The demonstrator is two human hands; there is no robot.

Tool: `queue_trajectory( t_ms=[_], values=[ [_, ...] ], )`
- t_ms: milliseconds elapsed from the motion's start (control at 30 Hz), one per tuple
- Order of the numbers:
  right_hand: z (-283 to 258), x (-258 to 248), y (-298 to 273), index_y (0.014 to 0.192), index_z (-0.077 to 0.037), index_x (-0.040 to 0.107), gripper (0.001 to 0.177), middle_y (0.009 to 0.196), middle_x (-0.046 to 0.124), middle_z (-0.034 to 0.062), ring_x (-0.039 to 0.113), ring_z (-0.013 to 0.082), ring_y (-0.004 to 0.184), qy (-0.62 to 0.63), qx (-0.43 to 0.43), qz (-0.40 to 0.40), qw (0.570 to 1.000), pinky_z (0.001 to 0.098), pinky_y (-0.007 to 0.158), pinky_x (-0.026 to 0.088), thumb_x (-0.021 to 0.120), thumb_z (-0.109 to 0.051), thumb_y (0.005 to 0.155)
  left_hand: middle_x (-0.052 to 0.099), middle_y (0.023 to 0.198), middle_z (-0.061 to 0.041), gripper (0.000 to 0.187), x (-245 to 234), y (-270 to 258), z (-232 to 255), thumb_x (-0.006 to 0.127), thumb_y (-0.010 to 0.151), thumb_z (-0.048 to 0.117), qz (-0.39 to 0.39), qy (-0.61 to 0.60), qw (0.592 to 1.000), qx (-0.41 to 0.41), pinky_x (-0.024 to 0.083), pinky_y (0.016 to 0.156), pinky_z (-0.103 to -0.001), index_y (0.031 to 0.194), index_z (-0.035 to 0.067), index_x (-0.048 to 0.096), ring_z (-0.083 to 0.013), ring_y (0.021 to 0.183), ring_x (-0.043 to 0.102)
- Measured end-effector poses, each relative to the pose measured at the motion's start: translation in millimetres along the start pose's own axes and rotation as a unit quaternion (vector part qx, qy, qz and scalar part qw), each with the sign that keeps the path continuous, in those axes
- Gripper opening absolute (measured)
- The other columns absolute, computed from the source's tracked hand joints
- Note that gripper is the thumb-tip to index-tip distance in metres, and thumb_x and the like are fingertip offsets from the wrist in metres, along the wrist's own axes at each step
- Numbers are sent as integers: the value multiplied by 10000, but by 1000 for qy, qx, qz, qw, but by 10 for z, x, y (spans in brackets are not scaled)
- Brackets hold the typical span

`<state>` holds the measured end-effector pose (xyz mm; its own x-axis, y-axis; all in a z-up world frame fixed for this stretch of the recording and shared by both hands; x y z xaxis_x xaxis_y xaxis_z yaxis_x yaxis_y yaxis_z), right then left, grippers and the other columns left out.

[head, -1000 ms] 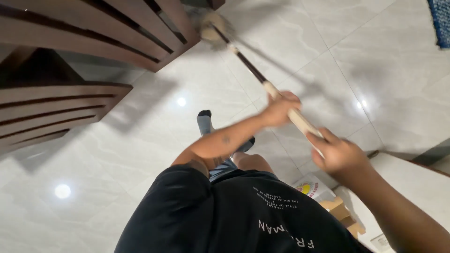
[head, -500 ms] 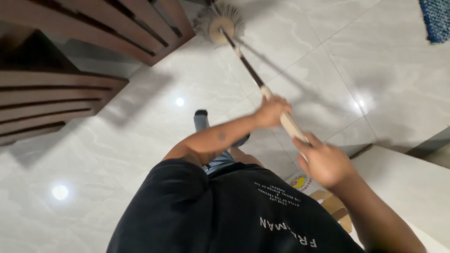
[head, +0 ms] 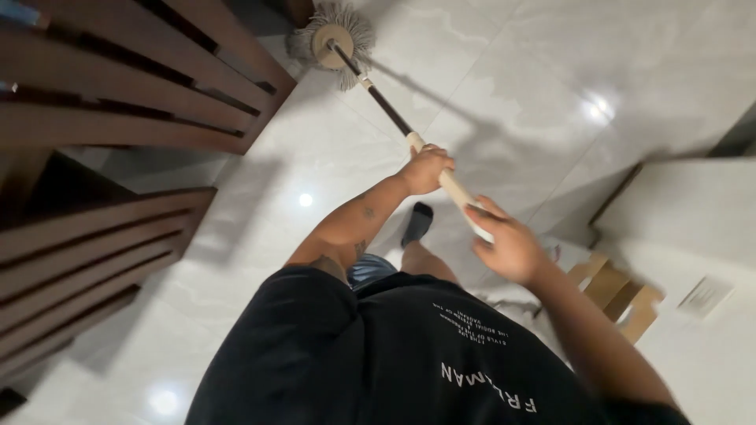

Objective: Mopping the tiled floor in a dining area.

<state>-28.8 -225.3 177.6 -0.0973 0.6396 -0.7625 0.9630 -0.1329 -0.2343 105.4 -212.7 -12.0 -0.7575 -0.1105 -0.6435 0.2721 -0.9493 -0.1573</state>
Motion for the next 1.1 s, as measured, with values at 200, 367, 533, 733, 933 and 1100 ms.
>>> queue_trajectory(
  t_ms=[200,367,533,733,933,1100],
  values=[
    [-1107,231,-515,1158,-125,735,440,1364,629,117,734,357,850,-105,62,36,992,446,744,594,745,-133,718,668,955,-95,207,-82,-902,561,783,740,133,-32,-63,979,191,474,987,-511,928,134,695,-357,1065,612],
    [-1540,1078,232,1159,-125,746,368,1383,604,215,728,381,819,-119,-18,136,983,457,759,606,704,-125,794,661,1106,-137,271,-384,-1119,-594,805,754,158,35,-19,987,154,492,1004,-450,990,120,677,-361,1126,611],
    [-1439,1744,691,1259,-120,724,437,1427,559,264,718,400,841,-135,48,135,980,471,768,600,671,-81,828,357,1520,-286,626,-586,-1426,-1042,777,684,21,123,84,989,-1,425,1050,-448,1273,176,632,-457,1366,432],
    [-1996,1345,-730,1292,-152,720,448,1410,591,181,685,421,900,-63,95,161,980,491,766,575,670,-107,849,35,1565,-468,553,120,-2175,61,835,715,83,-3,-96,993,61,449,1125,-429,1196,202,590,-511,1495,246],
    [-2330,1820,-1104,1130,-139,754,368,1321,613,221,726,407,758,-151,122,103,976,487,683,608,733,-149,763,231,1565,-404,542,558,-2771,236,870,691,155,-167,-143,965,142,439,1104,-471,1157,177,597,-503,1538,213],
    [-2084,2192,-238,1222,-74,707,355,1345,536,322,693,442,750,-122,102,112,981,501,723,593,637,-107,875,60,1672,-286,550,-36,-2405,-475,779,751,171,-111,83,988,-65,467,1060,-471,1253,273,580,-424,1386,393]
  ],
)
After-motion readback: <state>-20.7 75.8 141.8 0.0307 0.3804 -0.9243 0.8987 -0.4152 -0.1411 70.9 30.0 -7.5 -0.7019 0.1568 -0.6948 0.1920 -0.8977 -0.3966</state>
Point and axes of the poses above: each hand's wrist, its own y-axis towards the middle knuckle, its own x-axis out of the palm, z = x × y, the point moved 10 cm from there along y, towards the middle knuckle
